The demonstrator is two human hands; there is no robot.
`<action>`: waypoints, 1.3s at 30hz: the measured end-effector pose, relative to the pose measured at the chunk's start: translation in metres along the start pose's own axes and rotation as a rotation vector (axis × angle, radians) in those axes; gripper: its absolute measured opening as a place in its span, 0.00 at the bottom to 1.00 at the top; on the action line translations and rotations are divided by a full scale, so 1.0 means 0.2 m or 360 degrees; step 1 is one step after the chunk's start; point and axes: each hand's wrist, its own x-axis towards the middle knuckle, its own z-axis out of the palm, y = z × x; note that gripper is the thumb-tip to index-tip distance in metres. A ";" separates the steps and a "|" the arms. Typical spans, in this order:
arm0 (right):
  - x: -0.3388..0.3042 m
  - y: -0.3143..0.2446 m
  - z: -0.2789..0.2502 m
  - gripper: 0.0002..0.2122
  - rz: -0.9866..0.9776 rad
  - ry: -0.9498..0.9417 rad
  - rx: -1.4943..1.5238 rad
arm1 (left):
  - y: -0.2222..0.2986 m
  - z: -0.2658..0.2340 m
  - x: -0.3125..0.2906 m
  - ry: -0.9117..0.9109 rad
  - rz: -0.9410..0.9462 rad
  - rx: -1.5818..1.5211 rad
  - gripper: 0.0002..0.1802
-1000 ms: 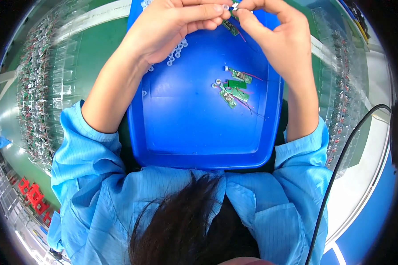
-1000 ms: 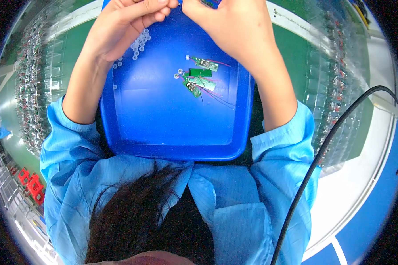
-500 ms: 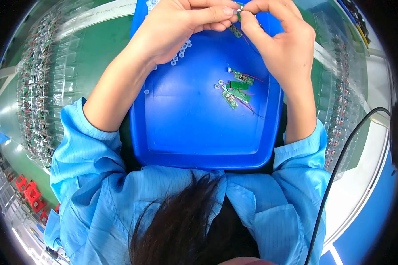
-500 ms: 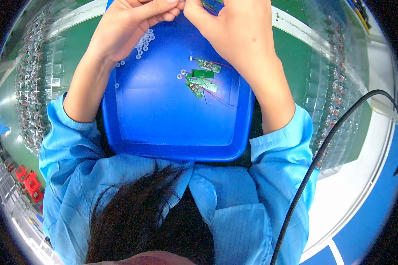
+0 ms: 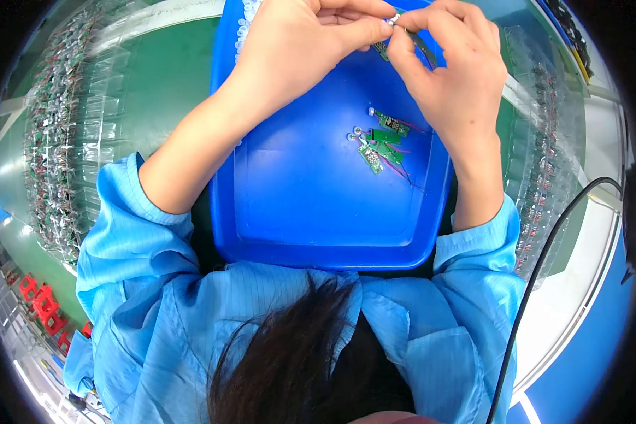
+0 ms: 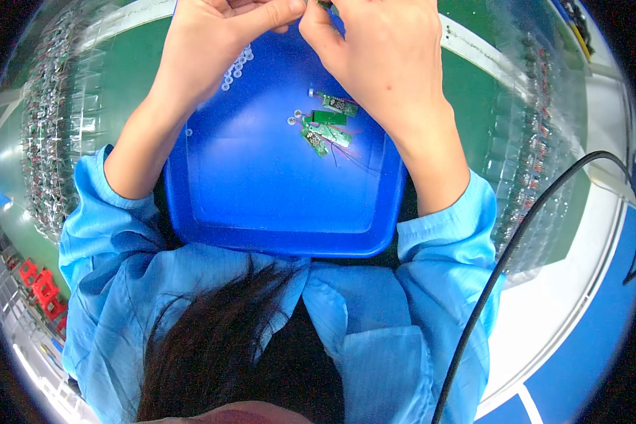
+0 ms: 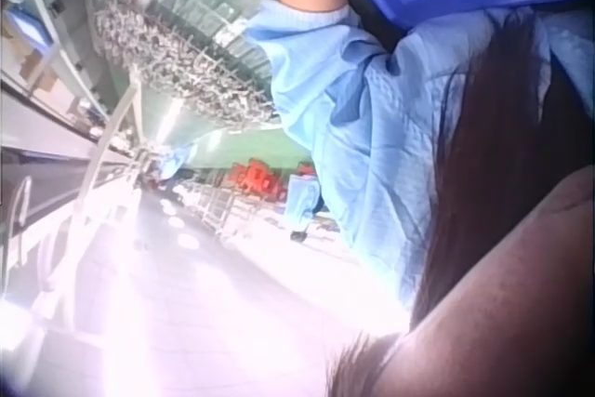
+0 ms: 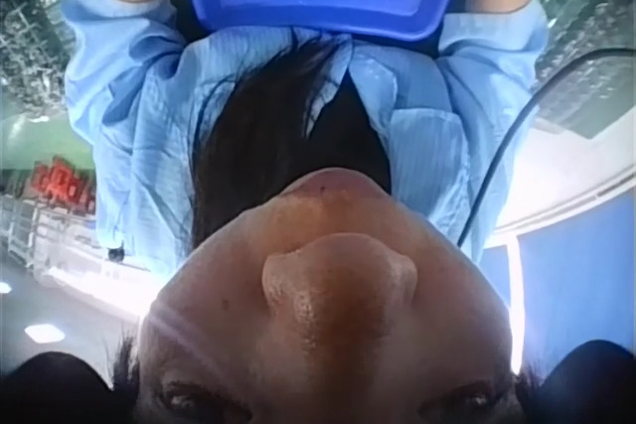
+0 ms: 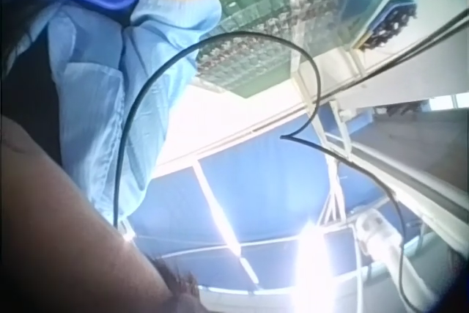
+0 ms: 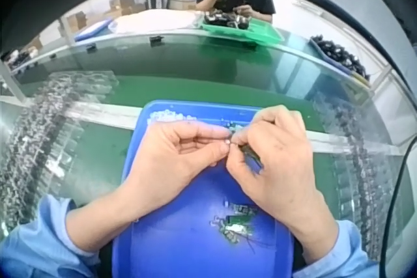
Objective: The person assembles small printed circuit boards by hand, attaching wires and white plastic rings to them.
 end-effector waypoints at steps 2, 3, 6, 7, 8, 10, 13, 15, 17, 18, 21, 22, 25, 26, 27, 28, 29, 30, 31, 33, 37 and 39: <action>0.00 0.02 0.00 0.06 0.0005 0.0010 0.0061 | -0.03 -0.02 0.01 -0.0020 0.0050 -0.0012 0.10; 0.00 0.03 0.00 0.06 0.0021 0.0013 0.0123 | -0.04 -0.03 0.02 -0.0044 0.0087 -0.0025 0.10; 0.00 0.00 -0.01 0.05 0.0254 -0.0028 0.0341 | -0.03 -0.04 0.02 -0.0037 0.0016 0.0071 0.10; 0.01 0.00 -0.01 0.05 0.0261 -0.0032 0.0343 | -0.03 -0.04 0.01 -0.0038 0.0007 0.0070 0.10; 0.01 0.00 -0.01 0.05 0.0277 -0.0052 0.0394 | -0.02 -0.03 0.01 -0.0008 0.0045 0.0082 0.10; 0.00 -0.01 -0.01 0.05 0.0295 -0.0075 0.0446 | -0.03 -0.01 0.00 0.0024 0.0079 0.0094 0.10; -0.02 0.00 0.02 0.03 0.0251 0.0032 0.0264 | -0.06 0.01 0.00 0.0012 0.0275 -0.0016 0.10; -0.08 0.10 0.08 0.06 0.0182 0.0153 0.0084 | -0.04 0.01 0.00 0.0021 0.0134 -0.0135 0.10; -0.10 0.09 0.09 0.06 0.0330 0.0125 0.0269 | -0.06 -0.02 0.01 -0.0015 0.0133 -0.0126 0.10; -0.10 0.09 0.09 0.07 0.0488 0.0087 0.0458 | -0.06 -0.03 0.02 -0.0050 0.0119 -0.0119 0.11; -0.08 0.12 0.06 0.08 0.0528 -0.0116 0.0526 | -0.06 -0.07 0.05 -0.0093 -0.0257 -0.0109 0.12; -0.08 0.13 0.06 0.08 0.0538 -0.0118 0.0529 | -0.06 -0.08 0.04 -0.0095 -0.0267 -0.0108 0.12; -0.08 0.17 0.07 0.09 0.0857 -0.0272 0.0949 | -0.02 -0.06 0.03 -0.0312 -0.0206 -0.0359 0.15; -0.08 0.19 0.07 0.09 0.0908 -0.0304 0.1065 | -0.02 -0.07 0.03 -0.0312 -0.0213 -0.0360 0.15; -0.08 0.20 0.07 0.09 0.0957 -0.0336 0.1182 | -0.02 -0.08 0.03 -0.0344 -0.0243 -0.0357 0.15; -0.07 0.21 0.07 0.10 0.0995 -0.0364 0.1296 | -0.02 -0.09 0.04 -0.0375 -0.0261 -0.0352 0.15; -0.07 0.22 0.08 0.10 0.0988 -0.0363 0.1295 | -0.03 -0.10 0.04 -0.0375 -0.0254 -0.0350 0.15; -0.09 0.22 0.09 0.09 0.0998 -0.0363 0.1317 | -0.05 -0.12 0.05 -0.0389 -0.0298 -0.0414 0.15; -0.09 0.22 0.09 0.09 0.1008 -0.0364 0.1339 | -0.06 -0.13 0.05 -0.0403 -0.0342 -0.0479 0.16; -0.09 0.24 0.08 0.09 0.0994 -0.0374 0.1289 | -0.05 -0.13 0.06 -0.0416 -0.0341 -0.0495 0.16; -0.09 0.18 0.07 0.07 0.0933 -0.0314 0.1049 | -0.02 -0.10 0.03 -0.0394 -0.0377 -0.0340 0.17; -0.04 0.05 0.03 0.05 0.0824 -0.0241 0.0774 | -0.02 -0.06 0.00 -0.0394 -0.0238 -0.0145 0.18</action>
